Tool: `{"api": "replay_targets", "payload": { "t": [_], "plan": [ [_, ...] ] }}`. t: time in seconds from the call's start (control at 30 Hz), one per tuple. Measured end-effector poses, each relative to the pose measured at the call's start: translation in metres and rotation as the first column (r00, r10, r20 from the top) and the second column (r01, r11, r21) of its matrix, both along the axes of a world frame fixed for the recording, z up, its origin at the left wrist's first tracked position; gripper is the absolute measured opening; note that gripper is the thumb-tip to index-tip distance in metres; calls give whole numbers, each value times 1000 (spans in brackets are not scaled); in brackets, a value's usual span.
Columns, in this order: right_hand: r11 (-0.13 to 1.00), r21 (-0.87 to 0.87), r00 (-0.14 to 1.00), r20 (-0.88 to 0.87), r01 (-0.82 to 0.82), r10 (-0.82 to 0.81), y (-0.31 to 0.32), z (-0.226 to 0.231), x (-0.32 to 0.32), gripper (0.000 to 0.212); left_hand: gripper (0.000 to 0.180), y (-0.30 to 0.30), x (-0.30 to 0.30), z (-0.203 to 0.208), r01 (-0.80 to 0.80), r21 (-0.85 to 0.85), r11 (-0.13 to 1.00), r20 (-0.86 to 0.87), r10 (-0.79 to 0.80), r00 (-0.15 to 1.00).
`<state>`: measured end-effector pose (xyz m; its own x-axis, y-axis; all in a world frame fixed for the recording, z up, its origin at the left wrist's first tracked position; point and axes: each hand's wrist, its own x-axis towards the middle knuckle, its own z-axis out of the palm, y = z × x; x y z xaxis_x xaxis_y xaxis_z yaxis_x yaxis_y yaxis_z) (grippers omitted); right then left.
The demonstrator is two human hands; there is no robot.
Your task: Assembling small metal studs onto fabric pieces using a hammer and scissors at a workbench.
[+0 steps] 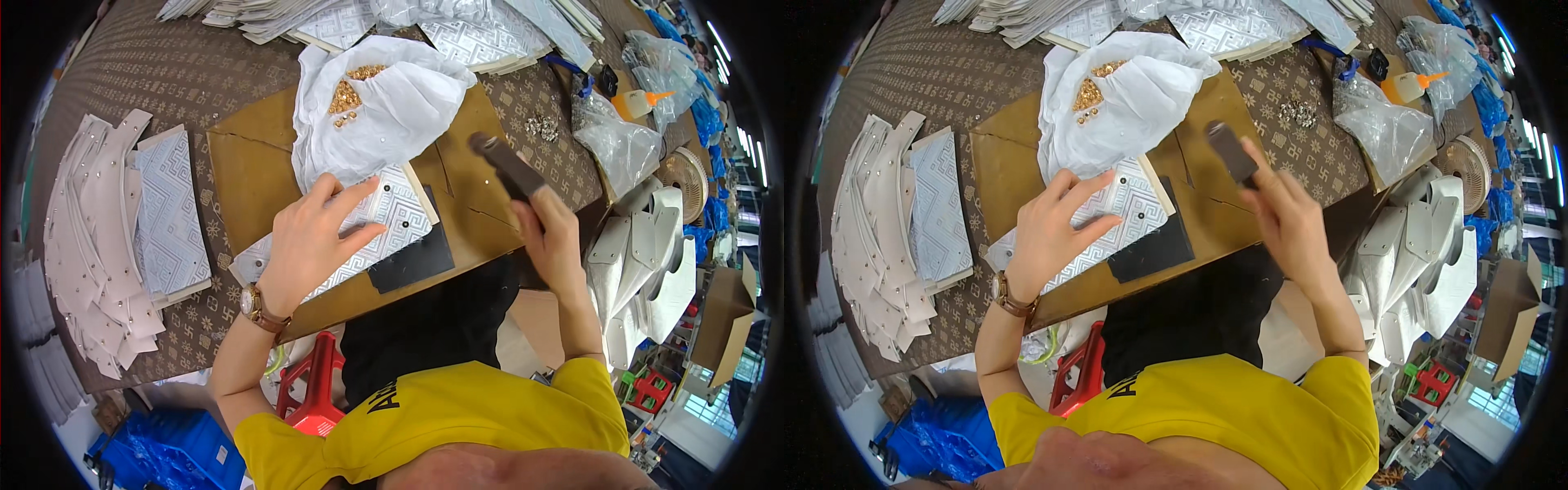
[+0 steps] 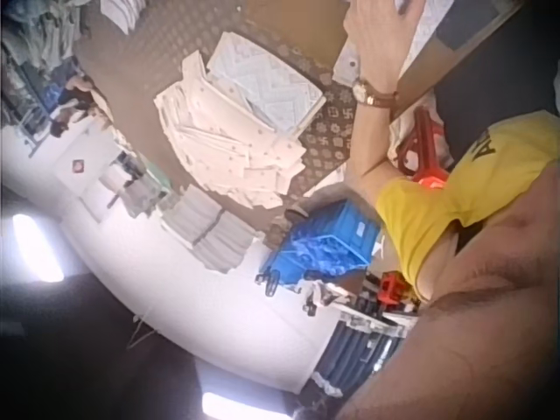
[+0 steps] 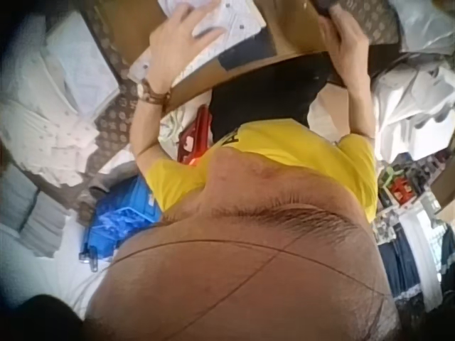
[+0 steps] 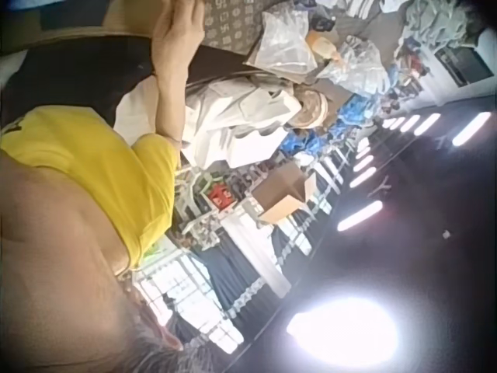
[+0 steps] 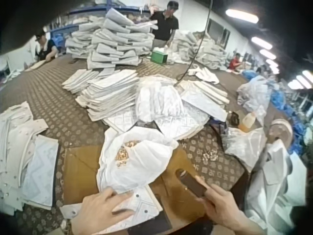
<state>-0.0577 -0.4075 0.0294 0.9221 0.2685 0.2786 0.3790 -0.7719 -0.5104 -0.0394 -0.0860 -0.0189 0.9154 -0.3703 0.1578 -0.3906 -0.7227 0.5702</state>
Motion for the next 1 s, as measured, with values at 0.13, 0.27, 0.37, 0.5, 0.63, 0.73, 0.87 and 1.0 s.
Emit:
{"api": "replay_targets", "payload": {
  "t": [0.13,0.27,0.37,0.5,0.63,0.73,0.87,1.0],
  "plan": [
    [969,-167,981,100,183,-168,-36,-26,16,55,52,-4,2,6,18,64,998,328,-39,944],
    [895,-322,943,226,309,-244,-43,-37,24,38,52,-7,-2,24,344,-55,937,151,-333,931],
    [967,-140,917,372,212,-147,-26,-42,31,32,48,-11,0,12,352,-17,936,137,-346,928],
    [996,88,977,213,-24,5,12,-40,15,26,41,-16,4,16,329,-83,940,77,-323,943],
    [956,236,983,94,-173,155,52,-59,6,21,36,-17,10,17,207,-257,944,-134,-247,960],
    [966,212,986,103,-147,128,66,-65,2,20,36,-16,10,15,152,-312,938,-226,-228,947],
    [971,194,985,126,-139,116,76,-72,1,19,38,-11,7,14,150,-318,936,-232,-230,945],
    [929,331,985,106,-166,138,78,-78,-1,20,40,-17,1,14,189,-214,958,-123,-218,968]
  ]
}}
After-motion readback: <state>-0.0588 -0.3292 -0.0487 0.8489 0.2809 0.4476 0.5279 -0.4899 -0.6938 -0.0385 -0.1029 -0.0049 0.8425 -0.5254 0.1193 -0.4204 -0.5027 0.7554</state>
